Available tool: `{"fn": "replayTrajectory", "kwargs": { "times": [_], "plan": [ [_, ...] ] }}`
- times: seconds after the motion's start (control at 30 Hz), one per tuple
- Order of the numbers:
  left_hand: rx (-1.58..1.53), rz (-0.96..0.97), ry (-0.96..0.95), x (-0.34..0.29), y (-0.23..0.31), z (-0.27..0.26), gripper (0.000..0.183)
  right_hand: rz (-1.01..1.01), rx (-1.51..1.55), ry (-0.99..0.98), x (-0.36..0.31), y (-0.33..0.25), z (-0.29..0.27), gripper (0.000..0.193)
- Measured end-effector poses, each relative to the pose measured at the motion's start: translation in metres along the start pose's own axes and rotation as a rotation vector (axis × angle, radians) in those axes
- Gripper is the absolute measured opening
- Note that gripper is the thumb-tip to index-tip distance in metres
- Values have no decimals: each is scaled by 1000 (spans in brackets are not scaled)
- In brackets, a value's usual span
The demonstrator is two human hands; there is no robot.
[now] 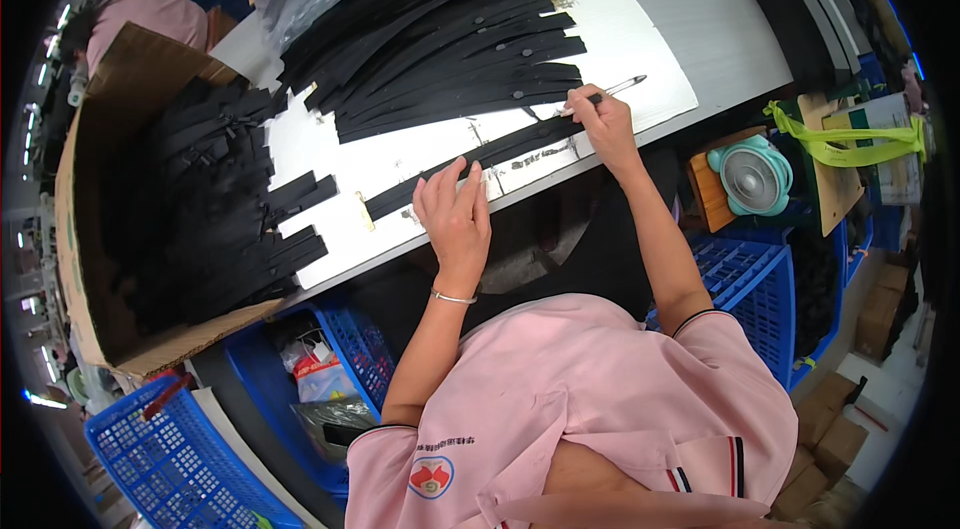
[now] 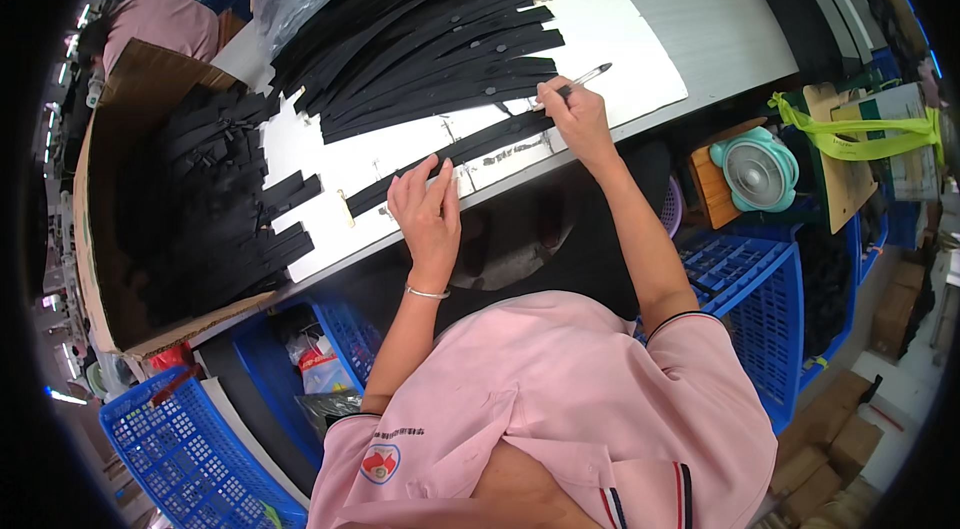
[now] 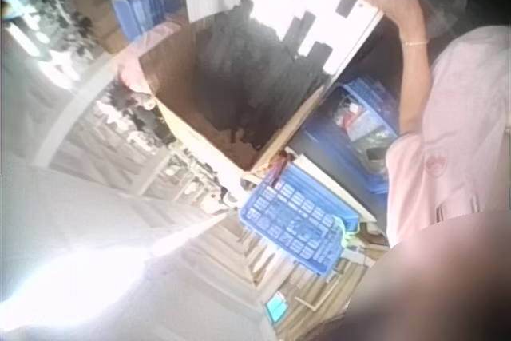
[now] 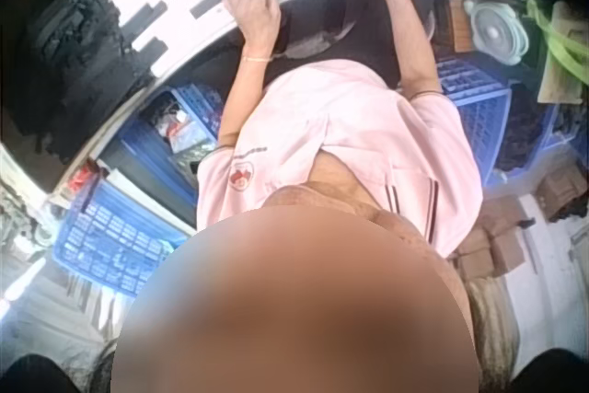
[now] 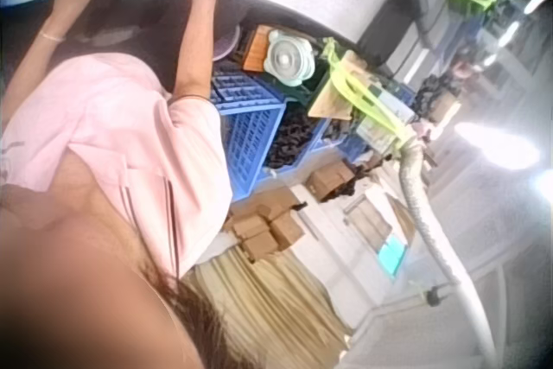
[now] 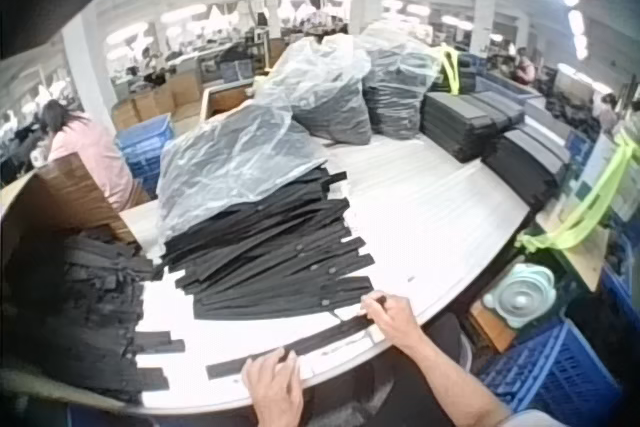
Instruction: The recorder is inspecting and marking individual black zippers on a workbench, then placing them into a plastic bag or container.
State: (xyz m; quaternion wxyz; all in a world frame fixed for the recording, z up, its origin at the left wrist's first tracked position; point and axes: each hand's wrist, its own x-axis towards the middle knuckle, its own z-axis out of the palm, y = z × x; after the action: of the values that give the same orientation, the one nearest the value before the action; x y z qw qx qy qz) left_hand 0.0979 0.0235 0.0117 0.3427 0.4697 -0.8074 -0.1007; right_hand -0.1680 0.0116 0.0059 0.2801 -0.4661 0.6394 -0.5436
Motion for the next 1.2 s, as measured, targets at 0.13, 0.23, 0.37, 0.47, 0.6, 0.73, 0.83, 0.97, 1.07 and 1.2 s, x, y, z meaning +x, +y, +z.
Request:
{"fn": "replayTrajectory", "kwargs": {
  "times": [0.13,0.23,0.37,0.47,0.6,0.73,0.83,0.97,1.07,1.2],
  "plan": [
    [-48,-42,-8,9,12,4,26,0,-9,10,-1,-4,3,23],
    [-132,-11,-37,29,31,18,25,-55,-2,0,0,-4,4,23],
    [-233,65,-36,54,49,45,19,-63,-6,-38,-1,1,7,22],
    [-253,92,-39,60,50,61,14,-40,-103,-57,-1,2,4,21],
    [-255,89,-24,59,49,68,13,-138,-132,4,-1,5,6,23],
    [-229,97,-9,59,49,69,13,-194,-132,39,1,7,9,24],
    [-216,99,-6,59,49,69,12,-176,-98,15,-3,6,3,24],
    [-218,90,-5,57,50,69,12,-153,-66,-68,-5,4,-1,23],
    [-228,80,-1,55,49,69,12,-176,-129,-63,-7,2,1,24],
    [-162,82,-61,55,46,67,28,-209,-178,-91,-7,12,4,25]
  ]
}}
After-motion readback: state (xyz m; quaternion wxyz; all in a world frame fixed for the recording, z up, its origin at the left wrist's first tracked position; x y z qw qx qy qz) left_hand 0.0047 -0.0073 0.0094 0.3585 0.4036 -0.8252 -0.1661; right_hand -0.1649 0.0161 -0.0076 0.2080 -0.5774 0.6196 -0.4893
